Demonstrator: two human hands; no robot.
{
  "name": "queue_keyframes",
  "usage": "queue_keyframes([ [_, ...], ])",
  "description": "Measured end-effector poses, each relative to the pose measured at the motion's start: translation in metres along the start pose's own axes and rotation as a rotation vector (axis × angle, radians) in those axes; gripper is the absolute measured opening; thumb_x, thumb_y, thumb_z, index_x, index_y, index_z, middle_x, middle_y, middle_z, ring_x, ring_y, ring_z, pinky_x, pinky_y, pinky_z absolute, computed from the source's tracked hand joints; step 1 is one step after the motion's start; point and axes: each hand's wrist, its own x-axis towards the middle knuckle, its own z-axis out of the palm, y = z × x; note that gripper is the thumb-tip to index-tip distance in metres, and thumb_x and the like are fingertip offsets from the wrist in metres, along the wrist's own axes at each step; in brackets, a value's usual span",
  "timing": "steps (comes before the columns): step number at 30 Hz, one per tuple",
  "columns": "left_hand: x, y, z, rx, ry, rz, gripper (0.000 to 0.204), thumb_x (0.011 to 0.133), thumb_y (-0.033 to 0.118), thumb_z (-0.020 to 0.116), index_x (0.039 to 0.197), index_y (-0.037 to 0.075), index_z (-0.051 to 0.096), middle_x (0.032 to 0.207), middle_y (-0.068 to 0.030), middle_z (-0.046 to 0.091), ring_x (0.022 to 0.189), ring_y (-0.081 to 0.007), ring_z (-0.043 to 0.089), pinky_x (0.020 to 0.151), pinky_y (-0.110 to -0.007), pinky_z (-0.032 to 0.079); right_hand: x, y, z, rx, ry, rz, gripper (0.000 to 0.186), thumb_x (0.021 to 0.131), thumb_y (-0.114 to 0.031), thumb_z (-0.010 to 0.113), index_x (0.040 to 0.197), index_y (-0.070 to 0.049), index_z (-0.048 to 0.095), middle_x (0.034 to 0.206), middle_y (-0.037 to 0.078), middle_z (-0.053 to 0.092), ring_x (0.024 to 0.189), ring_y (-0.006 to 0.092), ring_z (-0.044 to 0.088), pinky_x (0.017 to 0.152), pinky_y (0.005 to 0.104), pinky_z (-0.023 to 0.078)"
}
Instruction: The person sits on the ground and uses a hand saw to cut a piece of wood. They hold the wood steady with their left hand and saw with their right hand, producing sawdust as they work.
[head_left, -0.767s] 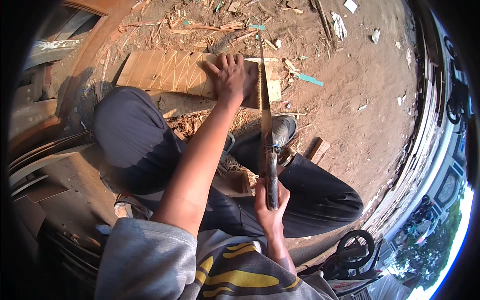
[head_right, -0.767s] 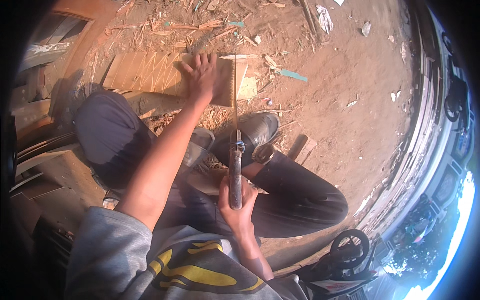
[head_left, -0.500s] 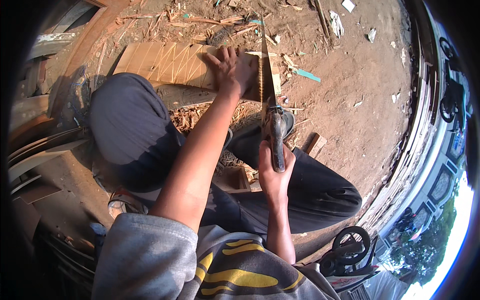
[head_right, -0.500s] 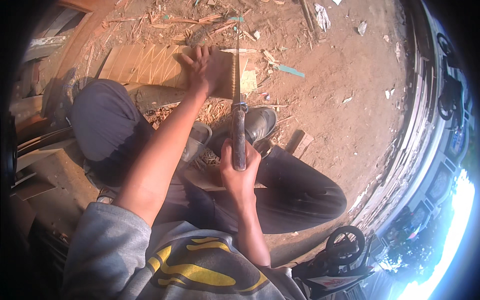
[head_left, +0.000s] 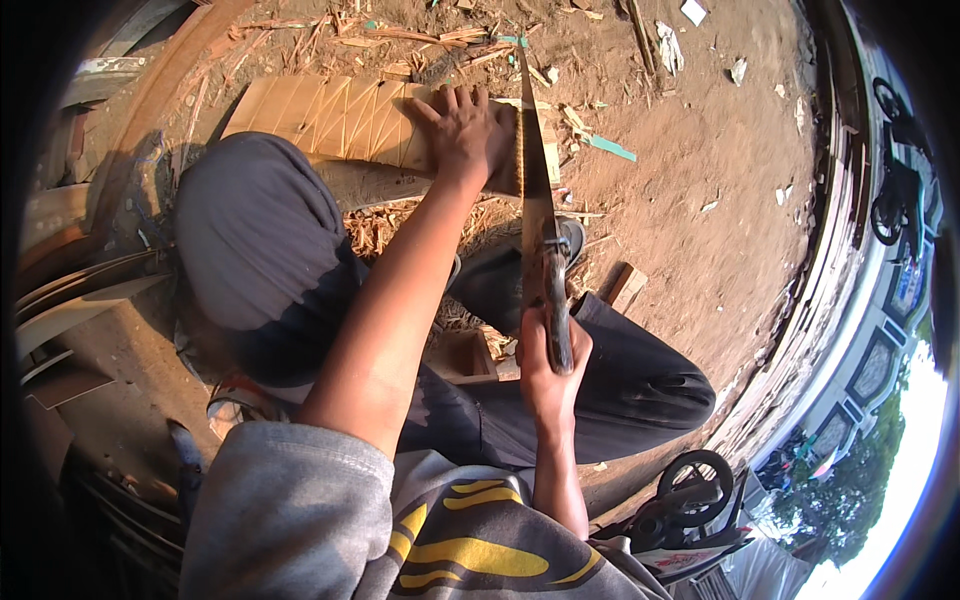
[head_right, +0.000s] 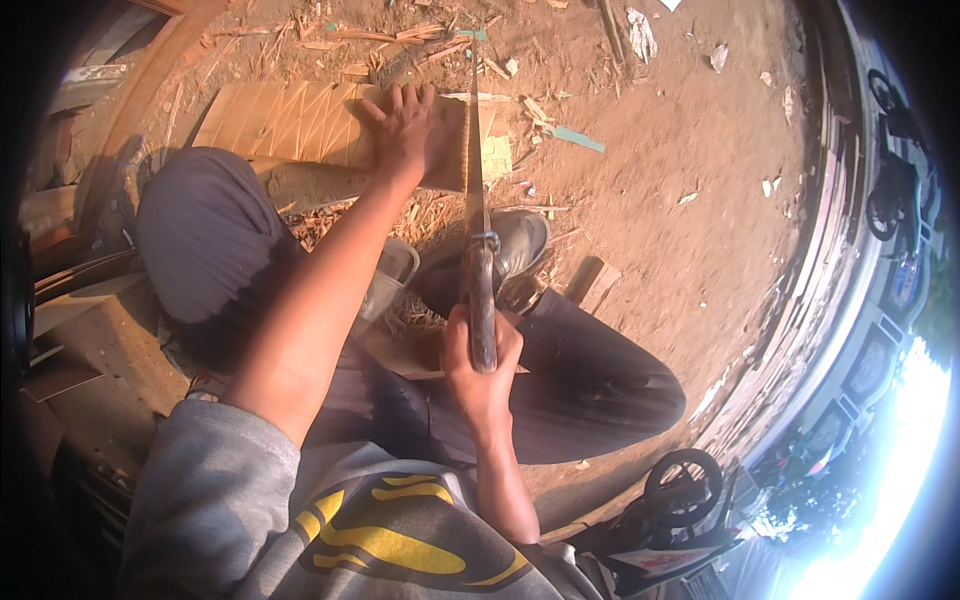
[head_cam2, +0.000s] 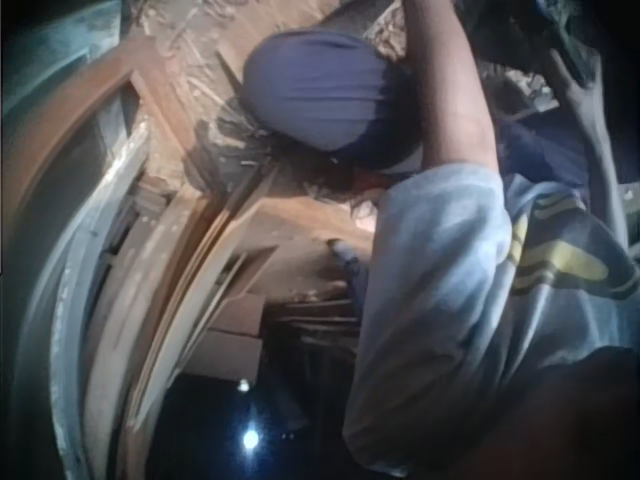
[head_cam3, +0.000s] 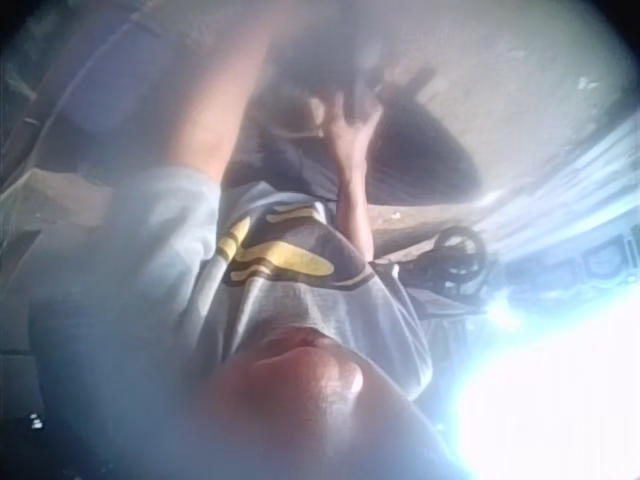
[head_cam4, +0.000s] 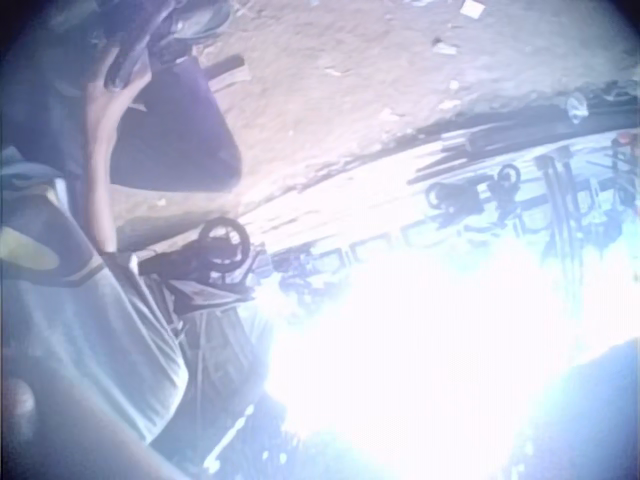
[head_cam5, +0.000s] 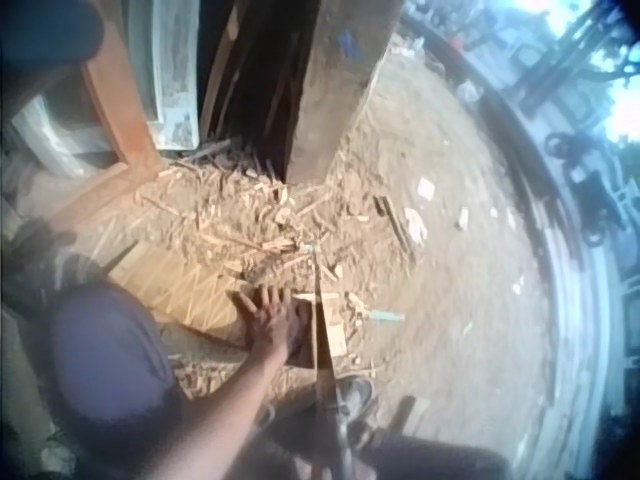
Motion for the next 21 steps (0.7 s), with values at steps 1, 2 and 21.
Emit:
queue_keyframes([
  [1,0.000,0.003,-0.007,0.034,-0.001,-0.006,0.058,0.096,0.045,0.029,0.144,0.013,0.034,0.149,-0.0101,0.034,0.141,-0.0271,0.024,0.104,-0.075,0.006,-0.015,0.002,-0.006,-0.027,0.012,-0.029,0.018,0.087,-0.011,0.058,0.073,0.001,0.054,0.060,-0.003,0.046,0.057,0.0033,0.041,0.049,0.0237,0.035],
  [2,-0.001,0.003,-0.007,0.070,-0.013,-0.016,0.058,0.096,0.045,0.029,0.144,0.013,0.035,0.148,-0.0103,0.035,0.141,-0.0270,0.025,0.104,-0.075,0.006,-0.022,0.011,-0.009,-0.046,0.018,-0.053,0.020,0.088,-0.012,0.057,0.071,-0.002,0.052,0.058,-0.004,0.045,0.053,0.0030,0.040,0.046,0.0230,0.032],
  [21,0.000,-0.002,0.014,0.073,0.154,0.024,0.056,0.096,0.040,0.039,0.143,0.011,0.035,0.146,-0.0079,0.038,0.138,-0.0278,0.029,0.107,-0.071,0.009,0.022,-0.004,0.010,0.047,0.018,0.004,0.021,0.088,-0.011,0.055,0.070,-0.001,0.051,0.058,-0.004,0.043,0.054,0.0022,0.036,0.047,0.0241,0.031],
])
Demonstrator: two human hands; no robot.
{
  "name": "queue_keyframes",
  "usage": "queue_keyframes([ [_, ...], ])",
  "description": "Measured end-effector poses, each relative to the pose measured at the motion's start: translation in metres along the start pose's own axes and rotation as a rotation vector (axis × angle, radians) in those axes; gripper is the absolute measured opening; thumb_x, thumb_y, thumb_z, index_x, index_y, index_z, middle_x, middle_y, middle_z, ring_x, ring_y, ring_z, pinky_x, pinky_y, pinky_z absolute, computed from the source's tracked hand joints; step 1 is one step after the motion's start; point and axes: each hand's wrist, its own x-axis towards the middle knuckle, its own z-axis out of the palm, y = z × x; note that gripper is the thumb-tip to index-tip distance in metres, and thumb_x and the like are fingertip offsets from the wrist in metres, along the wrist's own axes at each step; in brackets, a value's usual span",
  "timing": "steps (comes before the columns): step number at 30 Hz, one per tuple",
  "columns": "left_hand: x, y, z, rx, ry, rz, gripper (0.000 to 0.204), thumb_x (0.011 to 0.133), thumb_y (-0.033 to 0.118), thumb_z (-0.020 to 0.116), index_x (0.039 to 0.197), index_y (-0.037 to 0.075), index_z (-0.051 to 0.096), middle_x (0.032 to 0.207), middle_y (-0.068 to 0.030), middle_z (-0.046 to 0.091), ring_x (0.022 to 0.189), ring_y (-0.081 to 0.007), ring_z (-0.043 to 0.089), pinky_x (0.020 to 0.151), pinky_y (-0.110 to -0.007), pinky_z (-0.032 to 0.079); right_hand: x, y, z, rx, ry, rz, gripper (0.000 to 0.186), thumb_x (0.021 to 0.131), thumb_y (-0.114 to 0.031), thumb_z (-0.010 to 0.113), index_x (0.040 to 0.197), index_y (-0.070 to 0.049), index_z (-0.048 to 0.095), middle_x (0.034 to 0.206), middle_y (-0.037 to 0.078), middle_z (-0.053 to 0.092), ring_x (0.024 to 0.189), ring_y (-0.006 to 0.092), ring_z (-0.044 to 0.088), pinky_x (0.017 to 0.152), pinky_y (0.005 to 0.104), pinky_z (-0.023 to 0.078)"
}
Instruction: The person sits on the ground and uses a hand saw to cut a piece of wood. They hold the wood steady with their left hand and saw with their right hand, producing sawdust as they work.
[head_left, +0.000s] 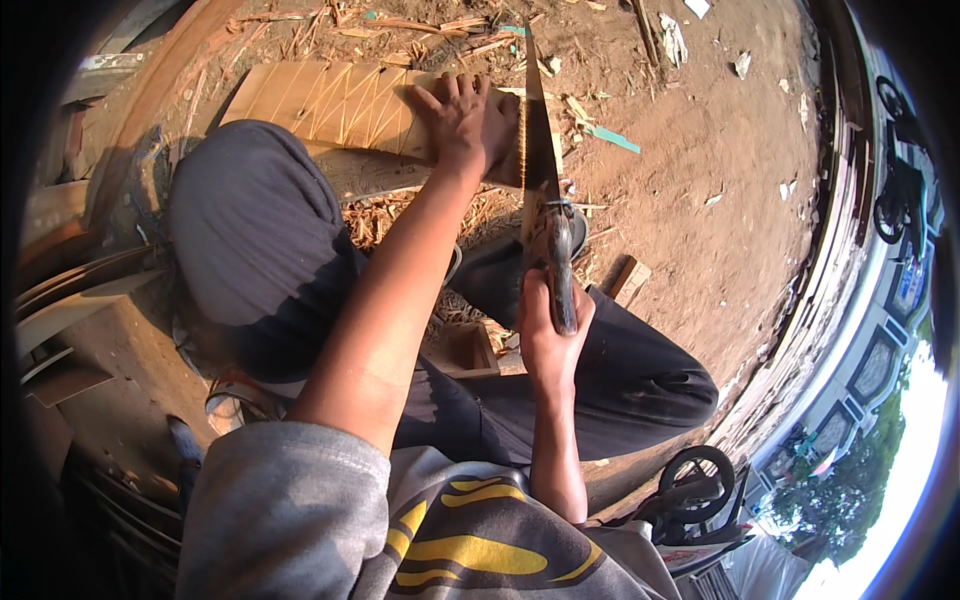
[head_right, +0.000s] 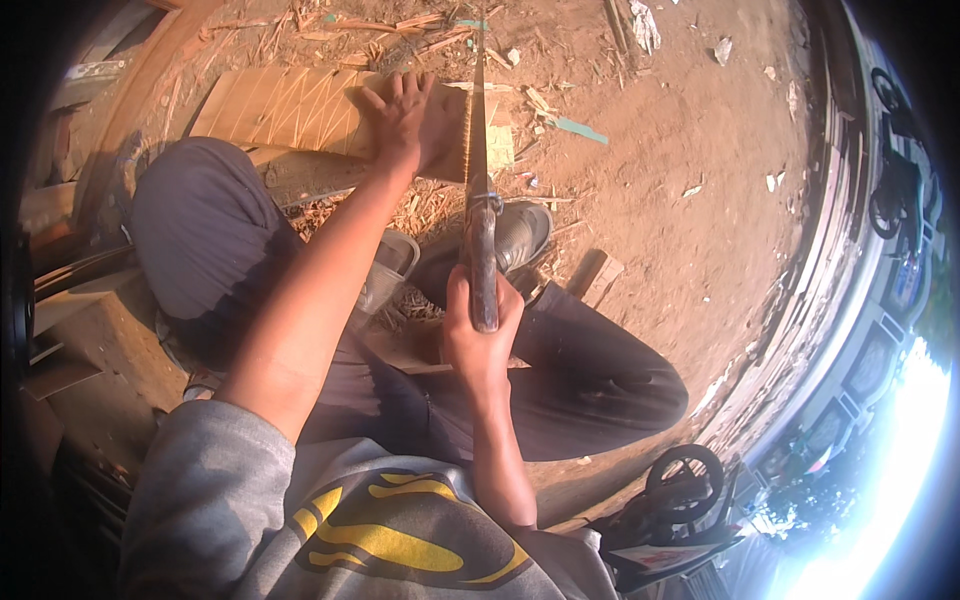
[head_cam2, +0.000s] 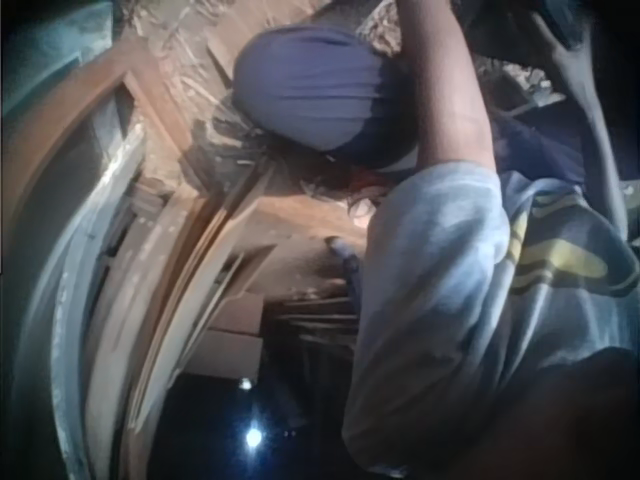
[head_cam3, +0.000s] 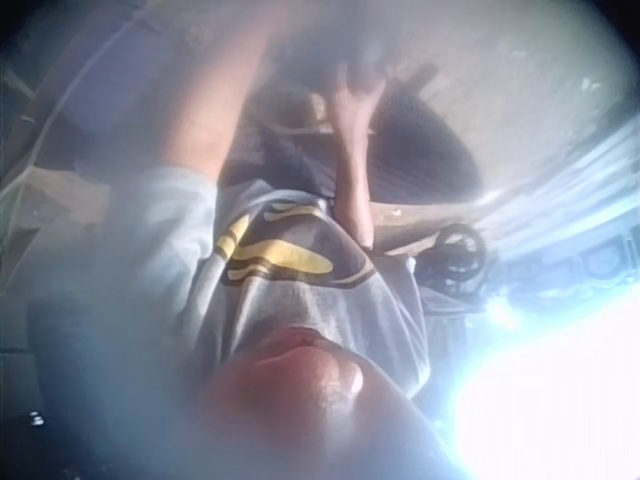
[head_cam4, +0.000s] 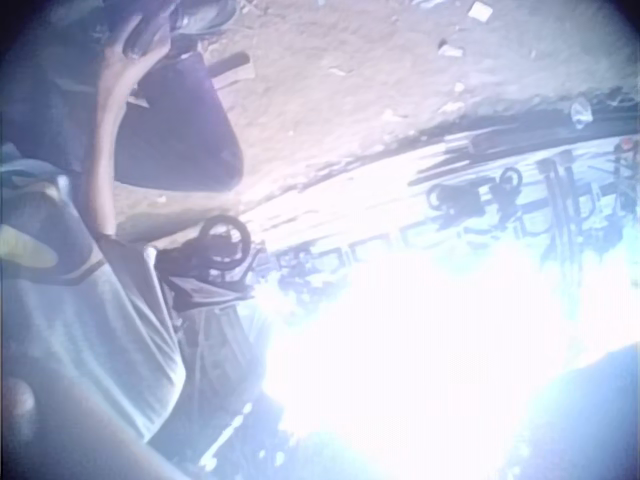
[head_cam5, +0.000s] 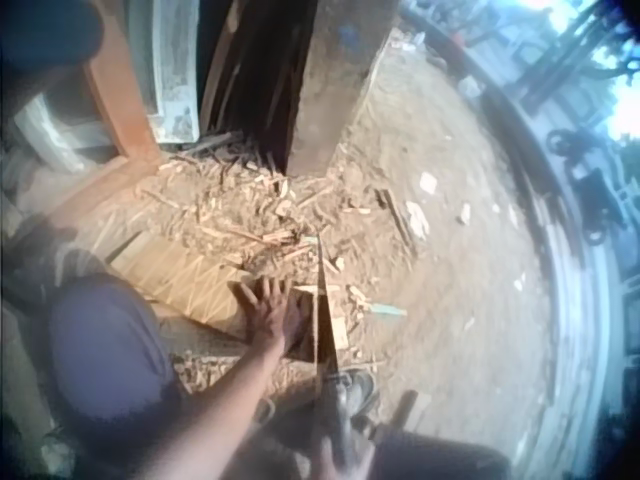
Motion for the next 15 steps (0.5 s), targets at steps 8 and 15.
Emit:
queue_keyframes([
  [8,0.003,0.004,-0.014,-0.122,-0.037,-0.053,0.052,0.096,0.040,0.033,0.134,0.007,0.045,0.137,-0.0115,0.048,0.136,-0.0284,0.033,0.105,-0.073,0.009,-0.062,0.012,-0.029,-0.166,0.000,-0.028,0.014,0.084,-0.009,0.057,0.075,0.002,0.055,0.060,0.000,0.048,0.058,0.0048,0.043,0.051,0.0242,0.037],
  [15,0.015,-0.001,0.059,-0.193,0.314,-0.057,0.053,0.095,0.045,0.032,0.131,0.008,0.046,0.138,-0.0119,0.045,0.135,-0.0274,0.033,0.105,-0.074,0.008,0.003,-0.002,0.001,0.005,-0.001,-0.002,0.021,0.088,-0.011,0.055,0.070,-0.001,0.050,0.057,-0.004,0.042,0.054,0.0027,0.036,0.047,0.0240,0.031],
])
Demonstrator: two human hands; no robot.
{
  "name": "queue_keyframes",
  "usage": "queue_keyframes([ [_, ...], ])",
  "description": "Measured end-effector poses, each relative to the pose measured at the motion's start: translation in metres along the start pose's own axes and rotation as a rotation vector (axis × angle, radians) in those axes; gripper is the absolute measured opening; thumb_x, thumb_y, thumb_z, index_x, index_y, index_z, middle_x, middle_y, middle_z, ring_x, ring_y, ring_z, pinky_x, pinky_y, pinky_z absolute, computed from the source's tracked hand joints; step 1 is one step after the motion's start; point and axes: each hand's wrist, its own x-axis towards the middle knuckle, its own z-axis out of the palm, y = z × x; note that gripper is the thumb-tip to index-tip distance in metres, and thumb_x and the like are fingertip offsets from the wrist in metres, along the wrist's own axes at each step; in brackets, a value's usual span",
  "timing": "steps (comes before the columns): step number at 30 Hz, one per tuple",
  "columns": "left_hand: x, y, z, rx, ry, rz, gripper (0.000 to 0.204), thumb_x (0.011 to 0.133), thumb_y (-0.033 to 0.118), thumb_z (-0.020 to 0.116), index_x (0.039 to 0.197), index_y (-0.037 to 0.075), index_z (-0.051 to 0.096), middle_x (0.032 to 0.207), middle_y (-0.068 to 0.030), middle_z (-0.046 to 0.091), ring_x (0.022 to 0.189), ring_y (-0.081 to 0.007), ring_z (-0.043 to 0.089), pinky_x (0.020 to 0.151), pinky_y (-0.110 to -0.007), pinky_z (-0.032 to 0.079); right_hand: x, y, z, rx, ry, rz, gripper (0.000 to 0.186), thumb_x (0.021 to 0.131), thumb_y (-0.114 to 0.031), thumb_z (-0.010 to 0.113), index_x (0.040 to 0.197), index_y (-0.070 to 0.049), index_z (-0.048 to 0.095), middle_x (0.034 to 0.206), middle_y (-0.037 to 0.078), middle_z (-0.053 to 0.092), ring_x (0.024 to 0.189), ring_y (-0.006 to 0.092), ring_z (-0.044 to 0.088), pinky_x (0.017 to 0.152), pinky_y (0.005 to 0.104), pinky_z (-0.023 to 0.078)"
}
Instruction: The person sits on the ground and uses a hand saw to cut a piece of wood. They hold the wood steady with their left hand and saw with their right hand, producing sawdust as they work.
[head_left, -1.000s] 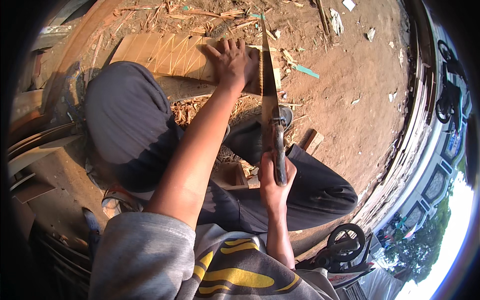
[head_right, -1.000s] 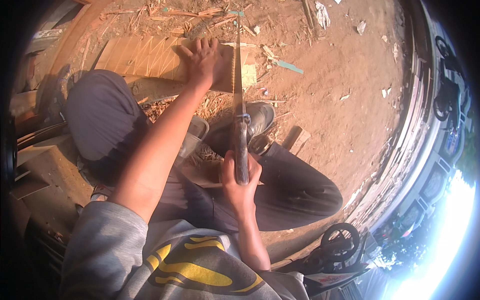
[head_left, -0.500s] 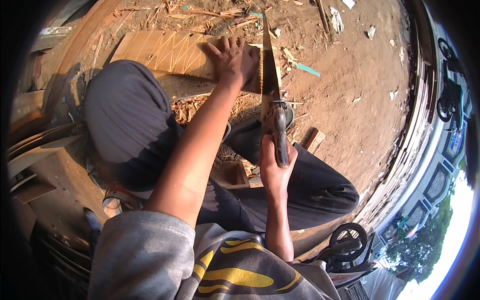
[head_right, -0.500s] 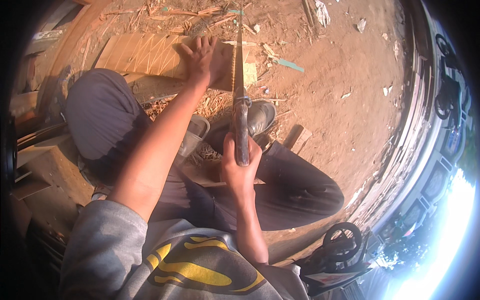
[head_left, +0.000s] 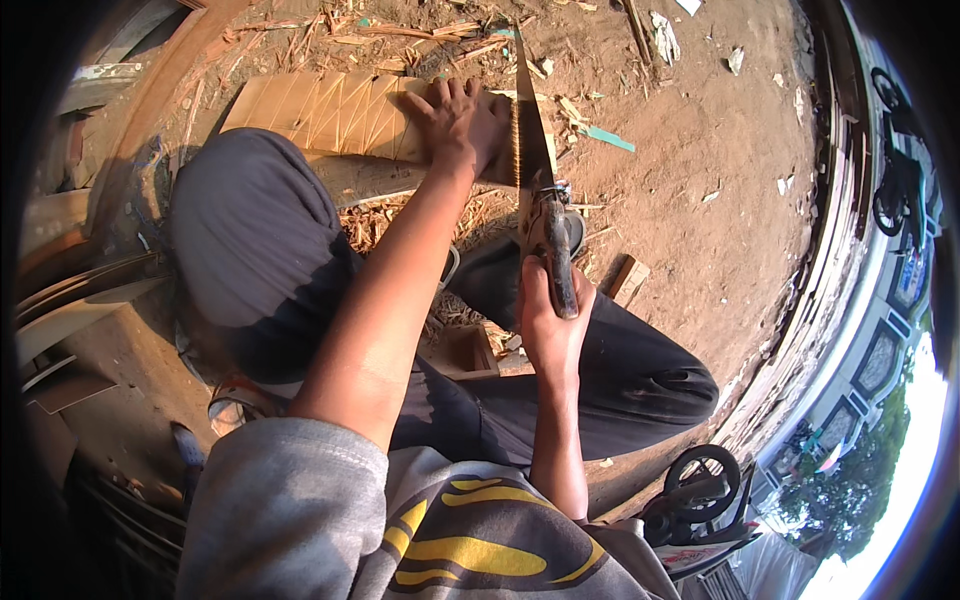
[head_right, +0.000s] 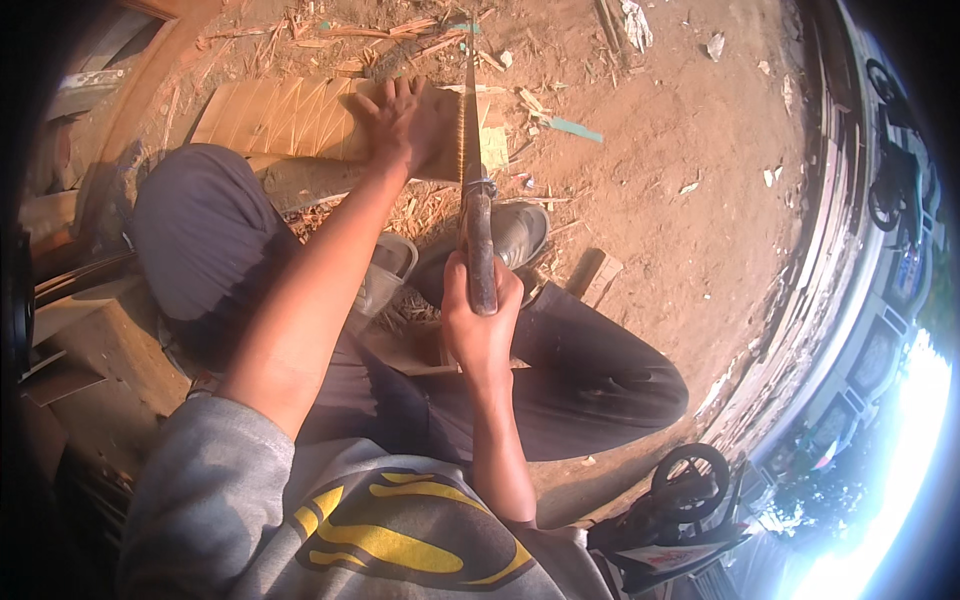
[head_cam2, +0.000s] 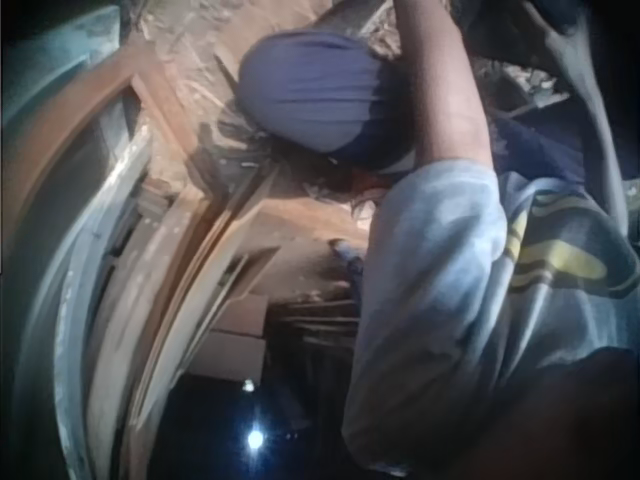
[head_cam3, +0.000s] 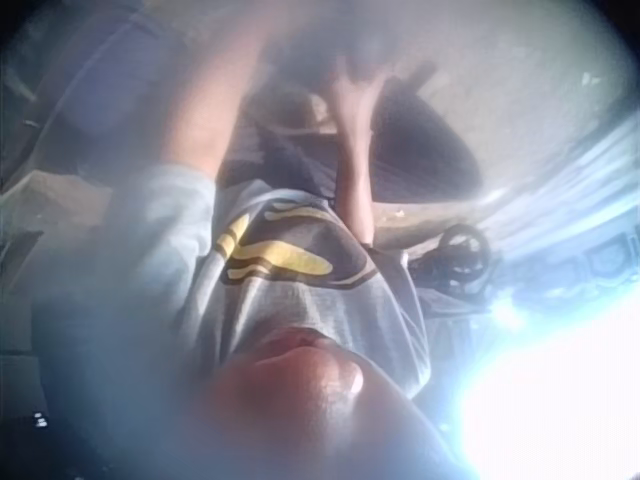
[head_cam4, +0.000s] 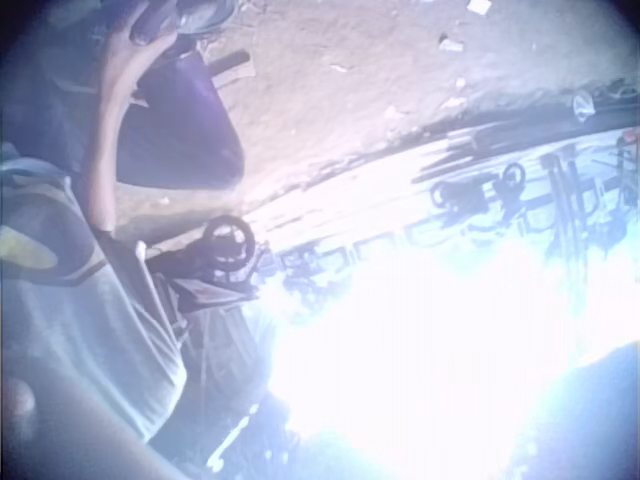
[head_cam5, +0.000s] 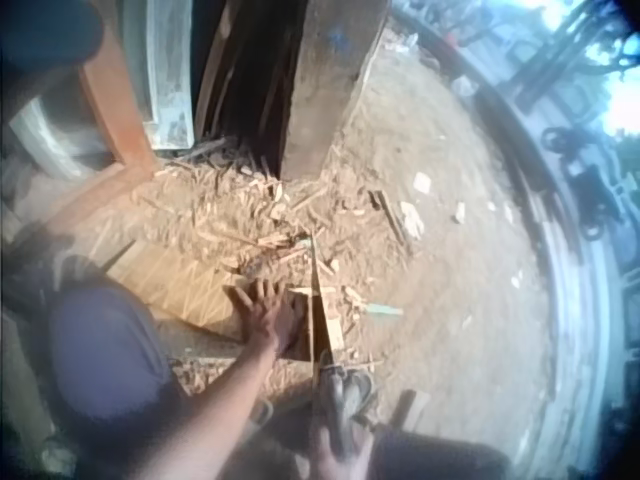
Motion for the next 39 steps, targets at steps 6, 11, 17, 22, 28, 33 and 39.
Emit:
queue_keyframes([
  [6,0.011,0.014,-0.063,0.108,-0.313,-0.003,0.047,0.096,0.040,0.036,0.126,0.007,0.051,0.137,-0.0095,0.049,0.133,-0.0287,0.036,0.105,-0.073,0.010,-0.052,0.009,-0.031,-0.179,-0.018,-0.096,0.018,0.085,-0.009,0.056,0.071,0.000,0.051,0.057,-0.001,0.043,0.054,0.0044,0.039,0.048,0.0246,0.034],
  [11,0.006,0.001,-0.049,0.161,-0.256,0.047,0.052,0.096,0.040,0.034,0.137,0.009,0.043,0.142,-0.0087,0.044,0.135,-0.0288,0.034,0.106,-0.072,0.008,-0.022,0.005,-0.014,-0.164,-0.030,-0.125,0.017,0.085,-0.009,0.058,0.073,0.002,0.053,0.058,-0.001,0.046,0.054,0.0050,0.040,0.049,0.0257,0.035],
  [17,0.008,0.008,-0.058,-0.007,-0.299,0.000,0.055,0.094,0.043,0.034,0.138,0.010,0.041,0.144,-0.0063,0.041,0.137,-0.0279,0.030,0.106,-0.073,0.005,-0.010,0.005,-0.004,-0.062,0.005,-0.065,0.017,0.086,-0.009,0.059,0.074,0.001,0.054,0.058,-0.001,0.045,0.055,0.0045,0.039,0.048,0.0255,0.034],
  [22,0.016,0.018,-0.077,0.154,-0.465,-0.041,0.049,0.096,0.041,0.034,0.132,0.010,0.047,0.143,-0.0094,0.042,0.137,-0.0276,0.030,0.105,-0.074,0.005,-0.050,0.008,-0.032,-0.197,-0.045,-0.139,0.017,0.085,-0.009,0.060,0.072,0.001,0.053,0.057,-0.001,0.044,0.055,0.0041,0.039,0.049,0.0240,0.035],
  [28,0.002,0.021,-0.058,0.054,-0.225,-0.024,0.043,0.097,0.037,0.035,0.126,0.010,0.051,0.146,-0.0084,0.038,0.137,-0.0285,0.030,0.105,-0.074,0.007,0.014,0.002,-0.003,-0.095,-0.008,-0.091,0.017,0.087,-0.010,0.058,0.075,0.001,0.053,0.058,-0.002,0.045,0.054,0.0037,0.039,0.047,0.0253,0.033],
  [33,0.013,0.014,-0.059,0.090,-0.303,0.002,0.044,0.095,0.039,0.039,0.124,0.009,0.052,0.133,-0.0103,0.048,0.131,-0.0305,0.036,0.105,-0.074,0.008,-0.049,0.010,-0.034,-0.068,-0.020,0.008,0.017,0.087,-0.007,0.056,0.072,0.001,0.053,0.059,-0.003,0.045,0.058,0.0029,0.039,0.050,0.0236,0.034],
  [39,0.002,-0.012,0.013,-0.619,0.250,-0.063,0.037,0.095,0.038,0.041,0.117,0.011,0.055,0.127,-0.0099,0.052,0.127,-0.0302,0.039,0.105,-0.074,0.012,0.002,-0.002,0.000,-0.092,-0.038,-0.135,0.022,0.088,-0.010,0.058,0.069,-0.001,0.050,0.057,-0.003,0.043,0.055,0.0024,0.037,0.047,0.0244,0.031],
])
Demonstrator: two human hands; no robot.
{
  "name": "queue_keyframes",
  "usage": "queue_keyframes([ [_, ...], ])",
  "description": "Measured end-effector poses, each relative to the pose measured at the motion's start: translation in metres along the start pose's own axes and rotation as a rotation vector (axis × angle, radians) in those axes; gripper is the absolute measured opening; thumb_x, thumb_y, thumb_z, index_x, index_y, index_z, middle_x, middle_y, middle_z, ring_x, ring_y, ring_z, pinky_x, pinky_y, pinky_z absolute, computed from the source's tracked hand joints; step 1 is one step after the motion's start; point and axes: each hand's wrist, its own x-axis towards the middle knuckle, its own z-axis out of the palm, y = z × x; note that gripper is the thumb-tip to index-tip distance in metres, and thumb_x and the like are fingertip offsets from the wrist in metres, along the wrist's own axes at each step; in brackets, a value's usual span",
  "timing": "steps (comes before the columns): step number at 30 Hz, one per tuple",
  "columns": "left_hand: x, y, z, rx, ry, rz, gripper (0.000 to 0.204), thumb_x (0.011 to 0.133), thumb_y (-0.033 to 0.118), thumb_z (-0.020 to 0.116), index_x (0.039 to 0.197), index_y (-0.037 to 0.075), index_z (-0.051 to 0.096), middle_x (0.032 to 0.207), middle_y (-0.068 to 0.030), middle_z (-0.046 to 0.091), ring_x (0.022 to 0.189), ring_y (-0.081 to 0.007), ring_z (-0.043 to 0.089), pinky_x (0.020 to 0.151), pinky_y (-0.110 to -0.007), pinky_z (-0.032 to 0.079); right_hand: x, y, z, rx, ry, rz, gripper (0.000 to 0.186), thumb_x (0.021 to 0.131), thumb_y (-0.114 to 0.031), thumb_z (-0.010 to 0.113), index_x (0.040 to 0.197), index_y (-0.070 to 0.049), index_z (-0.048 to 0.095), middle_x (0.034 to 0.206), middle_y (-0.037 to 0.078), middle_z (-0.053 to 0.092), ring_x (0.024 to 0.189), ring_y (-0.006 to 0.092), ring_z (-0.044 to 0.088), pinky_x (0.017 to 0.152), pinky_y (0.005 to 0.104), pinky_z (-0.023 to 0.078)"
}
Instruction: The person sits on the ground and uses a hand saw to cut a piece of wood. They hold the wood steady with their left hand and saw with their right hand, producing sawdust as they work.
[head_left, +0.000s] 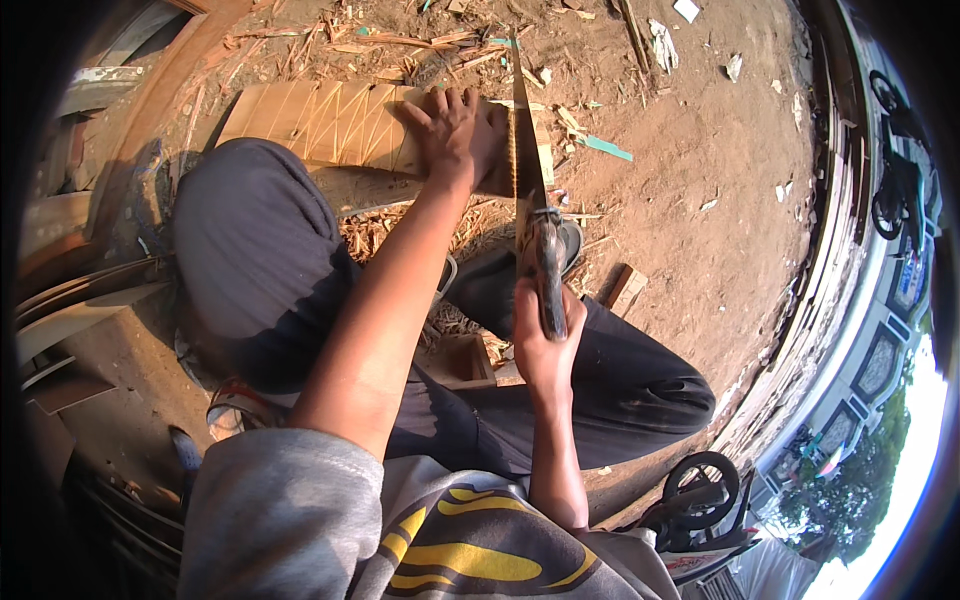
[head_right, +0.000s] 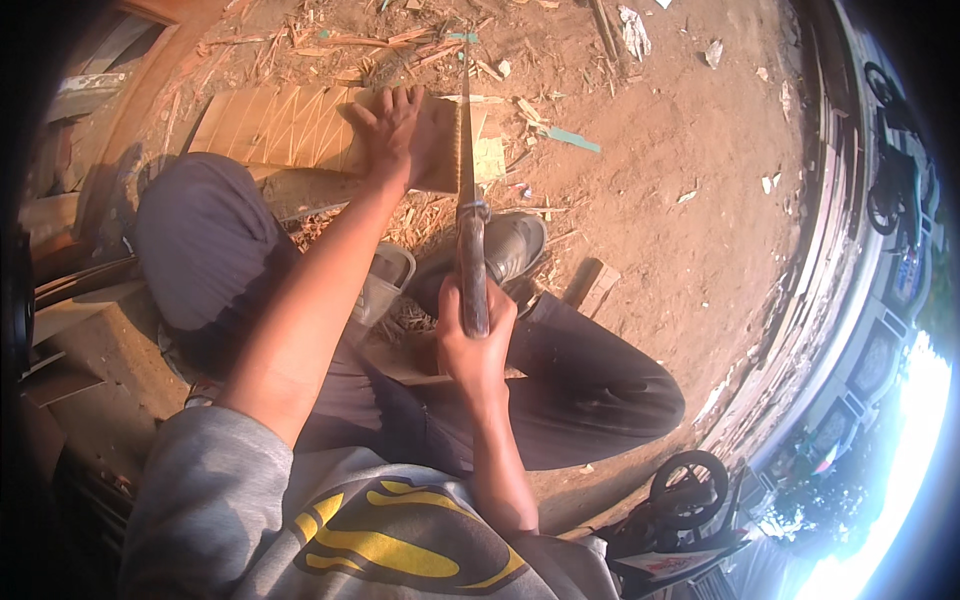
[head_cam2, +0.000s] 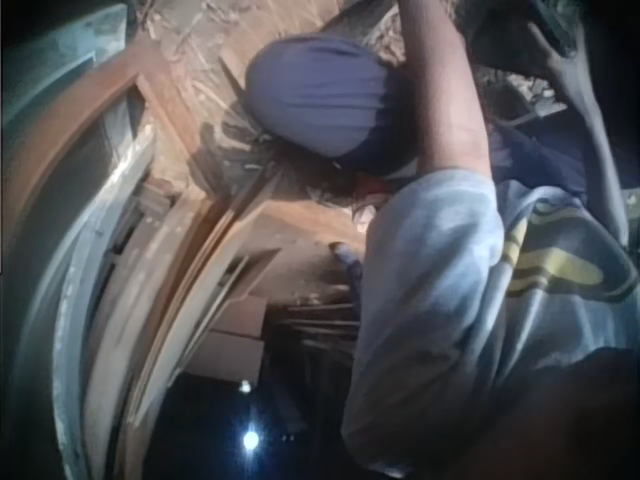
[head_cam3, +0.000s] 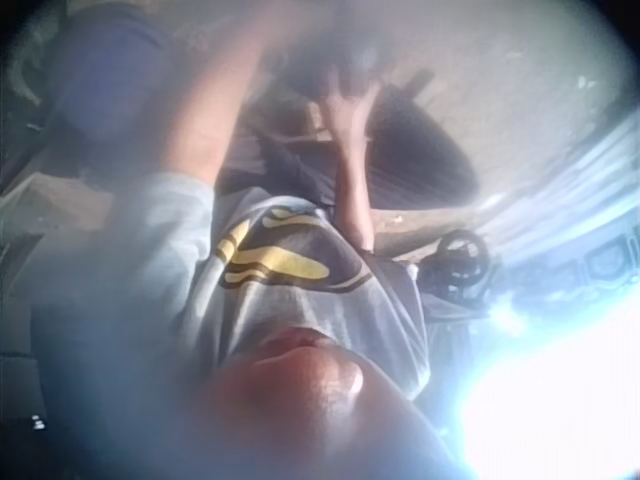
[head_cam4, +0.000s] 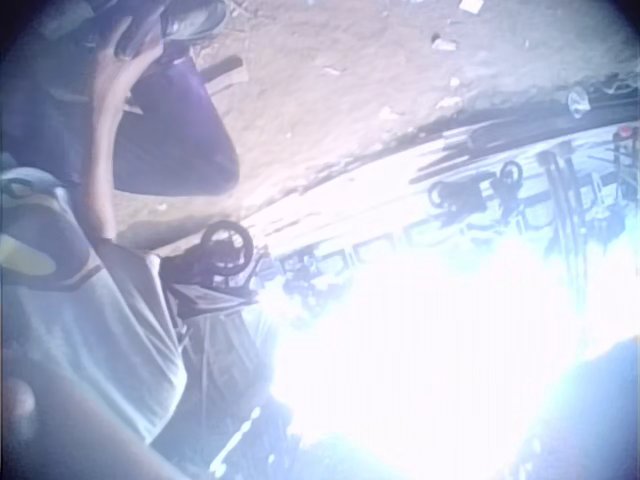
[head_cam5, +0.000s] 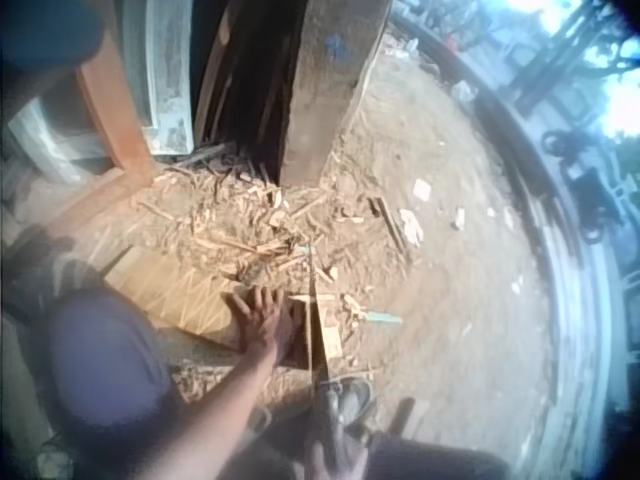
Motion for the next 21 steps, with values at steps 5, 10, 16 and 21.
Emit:
queue_keyframes([
  [5,0.013,0.040,-0.024,0.709,-0.471,0.027,0.043,0.092,0.041,0.044,0.120,0.011,0.055,0.128,-0.0073,0.053,0.130,-0.0274,0.038,0.105,-0.073,0.012,-0.023,0.017,-0.009,-0.011,0.025,0.045,0.019,0.086,-0.007,0.059,0.071,0.000,0.053,0.058,-0.003,0.045,0.055,0.0029,0.039,0.047,0.0248,0.032],
  [10,0.018,0.062,-0.039,0.727,-0.467,-0.006,0.041,0.093,0.040,0.043,0.118,0.009,0.055,0.123,-0.0084,0.055,0.128,-0.0288,0.040,0.103,-0.073,0.016,-0.072,0.013,-0.031,0.008,0.019,0.162,0.016,0.085,-0.008,0.058,0.073,0.002,0.054,0.060,-0.001,0.048,0.057,0.0036,0.041,0.049,0.0246,0.035],
  [16,0.003,0.026,-0.023,0.560,-0.167,0.200,0.043,0.094,0.039,0.044,0.125,0.010,0.051,0.115,-0.0125,0.056,0.128,-0.0269,0.040,0.104,-0.072,0.018,0.001,0.003,0.003,0.052,0.056,0.103,0.023,0.089,-0.012,0.058,0.070,-0.002,0.050,0.058,-0.005,0.043,0.056,0.0020,0.039,0.048,0.0227,0.032],
  [21,0.019,0.052,-0.028,0.690,-0.439,-0.032,0.049,0.091,0.046,0.046,0.125,0.011,0.052,0.123,-0.0114,0.053,0.129,-0.0279,0.037,0.105,-0.072,0.013,-0.064,0.013,-0.019,0.118,0.028,0.172,0.016,0.089,-0.010,0.058,0.076,0.000,0.056,0.061,-0.004,0.048,0.058,0.0022,0.040,0.050,0.0229,0.034],
])
